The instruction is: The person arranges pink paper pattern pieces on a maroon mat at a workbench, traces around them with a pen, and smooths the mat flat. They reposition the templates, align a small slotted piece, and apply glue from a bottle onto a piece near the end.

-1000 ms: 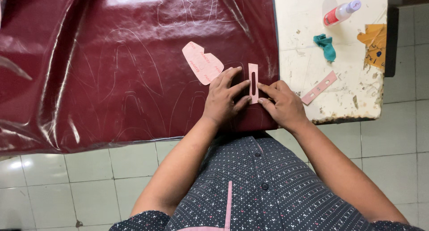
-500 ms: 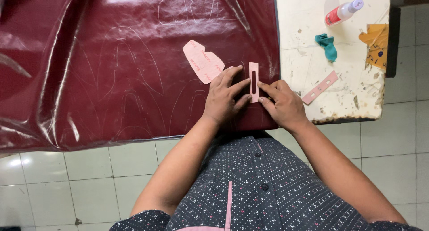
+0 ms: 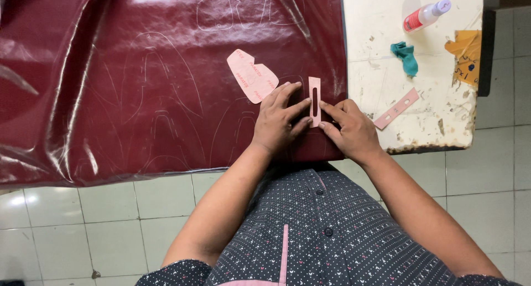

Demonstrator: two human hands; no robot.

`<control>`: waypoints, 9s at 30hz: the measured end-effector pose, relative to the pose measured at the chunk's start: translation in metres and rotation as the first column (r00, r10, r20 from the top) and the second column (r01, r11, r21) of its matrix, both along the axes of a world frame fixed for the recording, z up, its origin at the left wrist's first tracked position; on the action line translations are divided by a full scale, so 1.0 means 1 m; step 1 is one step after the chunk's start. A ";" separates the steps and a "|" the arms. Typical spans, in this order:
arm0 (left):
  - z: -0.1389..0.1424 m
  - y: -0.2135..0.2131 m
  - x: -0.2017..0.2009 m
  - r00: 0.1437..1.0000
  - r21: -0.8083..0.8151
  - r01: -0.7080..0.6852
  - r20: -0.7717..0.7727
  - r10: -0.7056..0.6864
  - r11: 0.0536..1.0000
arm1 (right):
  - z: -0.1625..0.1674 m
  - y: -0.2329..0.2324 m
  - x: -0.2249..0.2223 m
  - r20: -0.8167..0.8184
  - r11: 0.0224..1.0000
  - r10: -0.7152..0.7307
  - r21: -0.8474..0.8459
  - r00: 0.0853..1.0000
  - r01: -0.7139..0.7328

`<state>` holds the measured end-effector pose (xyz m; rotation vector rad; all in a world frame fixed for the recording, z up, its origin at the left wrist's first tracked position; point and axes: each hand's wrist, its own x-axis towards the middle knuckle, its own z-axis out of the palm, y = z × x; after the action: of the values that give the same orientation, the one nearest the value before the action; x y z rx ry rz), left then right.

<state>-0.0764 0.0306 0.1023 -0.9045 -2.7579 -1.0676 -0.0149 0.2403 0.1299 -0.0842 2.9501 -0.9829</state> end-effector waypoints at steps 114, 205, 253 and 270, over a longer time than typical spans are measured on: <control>0.023 0.032 0.008 0.998 -0.384 0.049 0.064 -0.026 0.922 | 0.033 0.005 -0.085 -0.207 0.991 0.127 -0.008 0.970 -0.131; 0.021 0.019 0.001 0.974 -0.110 0.054 0.224 -0.029 0.992 | 0.015 0.021 0.020 -0.020 0.972 -0.172 -0.164 0.985 0.167; 0.003 -0.016 0.024 0.973 -0.118 -0.018 -0.232 -0.010 0.993 | -0.005 0.089 0.035 0.321 0.811 -0.579 0.130 0.750 0.571; 0.009 0.025 0.011 1.000 -0.170 -0.015 0.014 0.017 0.985 | -0.001 0.004 0.014 0.020 0.965 -0.220 -0.141 0.975 0.221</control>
<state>-0.0657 0.0560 0.1110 -0.8935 -2.8992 -0.8508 -0.0009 0.2440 0.1291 0.2487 2.9280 -1.2170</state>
